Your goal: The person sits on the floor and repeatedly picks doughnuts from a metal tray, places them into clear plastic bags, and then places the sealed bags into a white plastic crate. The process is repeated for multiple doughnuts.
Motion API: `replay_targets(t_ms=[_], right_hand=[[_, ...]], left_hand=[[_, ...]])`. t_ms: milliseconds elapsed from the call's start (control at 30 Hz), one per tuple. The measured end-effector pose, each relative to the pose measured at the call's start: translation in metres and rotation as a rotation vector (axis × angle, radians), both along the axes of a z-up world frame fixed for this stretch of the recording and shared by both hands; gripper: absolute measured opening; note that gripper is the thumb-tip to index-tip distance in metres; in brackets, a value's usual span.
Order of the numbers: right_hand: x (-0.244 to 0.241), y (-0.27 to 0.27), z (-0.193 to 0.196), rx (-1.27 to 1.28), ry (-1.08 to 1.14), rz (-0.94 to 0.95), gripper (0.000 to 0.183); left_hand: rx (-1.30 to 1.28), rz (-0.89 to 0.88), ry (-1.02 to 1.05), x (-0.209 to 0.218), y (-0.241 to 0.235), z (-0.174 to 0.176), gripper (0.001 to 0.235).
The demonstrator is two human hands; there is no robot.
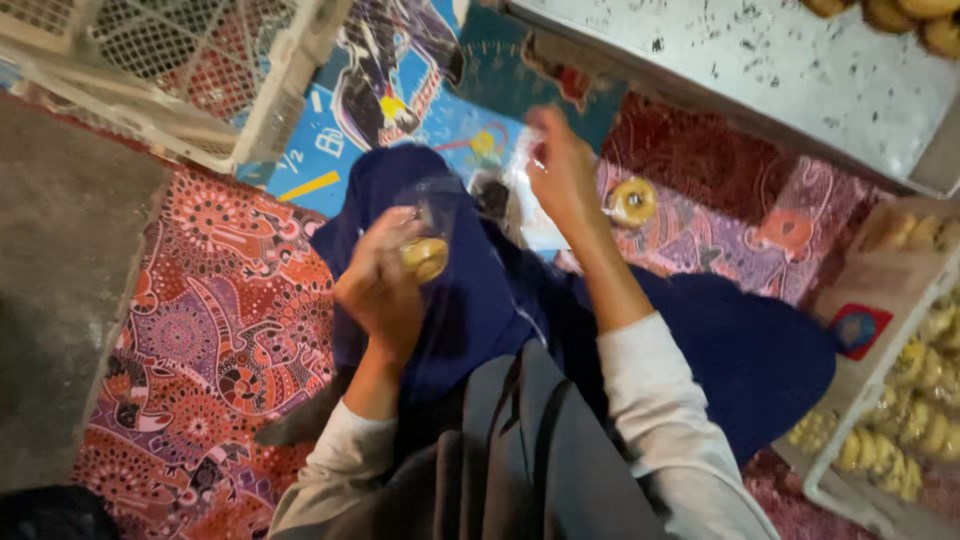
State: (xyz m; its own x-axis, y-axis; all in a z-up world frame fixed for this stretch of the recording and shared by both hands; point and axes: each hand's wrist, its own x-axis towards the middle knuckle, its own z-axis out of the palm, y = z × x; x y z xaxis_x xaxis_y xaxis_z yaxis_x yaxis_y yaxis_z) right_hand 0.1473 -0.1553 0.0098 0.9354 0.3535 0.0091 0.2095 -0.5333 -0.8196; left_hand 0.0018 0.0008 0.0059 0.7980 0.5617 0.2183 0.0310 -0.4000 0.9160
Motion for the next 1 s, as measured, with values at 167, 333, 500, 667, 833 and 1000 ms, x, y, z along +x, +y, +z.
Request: replay_targets(t_ms=[167,333,500,667,833,1000], right_hand=[[-0.074,-0.009,-0.046,0.387,0.285,0.407,0.074],[-0.098,0.017,-0.116,0.783,0.825,0.294,0.053],[-0.086,0.021,-0.116,0.557,0.586,0.193,0.03],[-0.07,0.027,-0.08,0.447,0.339,0.108,0.02],[-0.071,0.027,-0.067,0.502,0.017,0.028,0.013],[-0.083,0.028,-0.095,0.375,0.229,-0.063,0.018]], left_hand=[[-0.295,0.139,-0.122,-0.001,-0.005,0.005,0.031],[0.157,0.089,-0.114,-0.009,0.001,-0.005,0.034],[-0.898,0.113,0.151,-0.019,0.021,-0.046,0.042],[-0.345,-0.058,0.166,-0.025,0.028,-0.058,0.024],[-0.459,0.107,-0.215,-0.021,0.009,-0.06,0.016],[-0.017,0.083,-0.031,-0.014,0.011,-0.052,0.017]])
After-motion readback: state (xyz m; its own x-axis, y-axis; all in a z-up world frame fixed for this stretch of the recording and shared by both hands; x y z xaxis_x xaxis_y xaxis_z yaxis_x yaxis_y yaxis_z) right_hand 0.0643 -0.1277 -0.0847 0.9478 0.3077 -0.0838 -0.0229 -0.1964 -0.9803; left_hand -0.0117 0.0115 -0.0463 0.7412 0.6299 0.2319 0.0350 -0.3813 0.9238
